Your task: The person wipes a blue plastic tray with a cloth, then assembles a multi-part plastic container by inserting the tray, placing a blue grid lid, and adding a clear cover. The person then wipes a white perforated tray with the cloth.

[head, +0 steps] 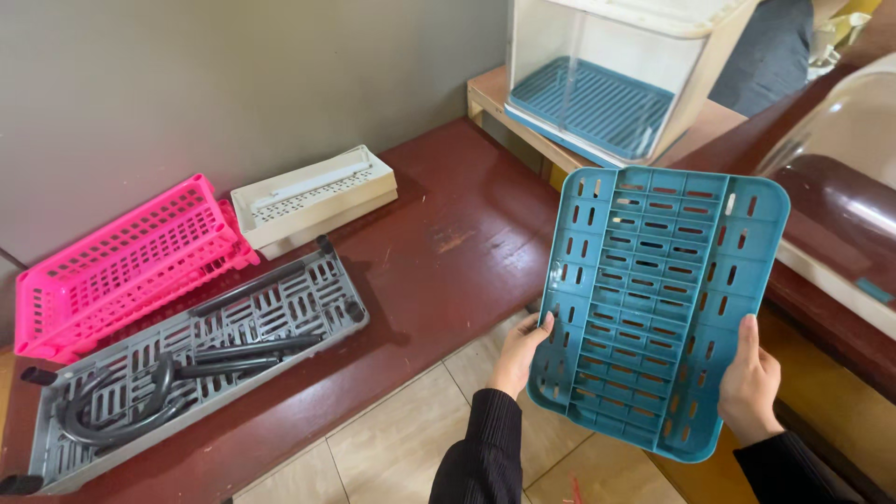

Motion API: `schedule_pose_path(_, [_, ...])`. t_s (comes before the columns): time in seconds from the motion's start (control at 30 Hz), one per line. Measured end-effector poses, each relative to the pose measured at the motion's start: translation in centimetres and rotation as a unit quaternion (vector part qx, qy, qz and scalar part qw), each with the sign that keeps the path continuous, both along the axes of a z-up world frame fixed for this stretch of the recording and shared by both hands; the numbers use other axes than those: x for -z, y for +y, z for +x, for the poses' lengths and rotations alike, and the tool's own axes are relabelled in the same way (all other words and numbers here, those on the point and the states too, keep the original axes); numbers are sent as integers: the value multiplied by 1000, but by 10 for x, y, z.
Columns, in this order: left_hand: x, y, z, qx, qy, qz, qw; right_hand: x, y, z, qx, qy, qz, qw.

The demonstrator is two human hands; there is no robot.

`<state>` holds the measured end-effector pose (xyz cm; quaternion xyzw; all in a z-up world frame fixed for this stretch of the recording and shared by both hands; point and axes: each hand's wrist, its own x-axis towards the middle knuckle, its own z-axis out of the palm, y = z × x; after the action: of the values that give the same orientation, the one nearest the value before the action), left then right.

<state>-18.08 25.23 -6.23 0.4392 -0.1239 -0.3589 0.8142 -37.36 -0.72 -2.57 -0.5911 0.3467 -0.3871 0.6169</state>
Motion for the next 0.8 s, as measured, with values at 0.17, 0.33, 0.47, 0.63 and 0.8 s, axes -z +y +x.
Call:
schedule_pose_path(0.17, [-27, 20, 61, 13, -46, 9, 999, -40, 9, 73, -18, 24, 7, 1000])
schedule_pose_path(0.33, [-29, 50, 100, 10, -60, 56, 997, -61, 13, 135, -67, -50, 5, 996])
schedule_pose_path(0.47, [-30, 62, 105, -24, 76, 20, 997, -74, 15, 177, -65, -74, 30, 995])
schedule_pose_path(0.63, [-37, 30, 99, -33, 137, -128, 982, -75, 4, 221, -87, -87, 37, 992])
schedule_pose_path(0.8, [-66, -6, 132, -90, 171, -181, 964, -76, -9, 266, -109, -98, 54, 988])
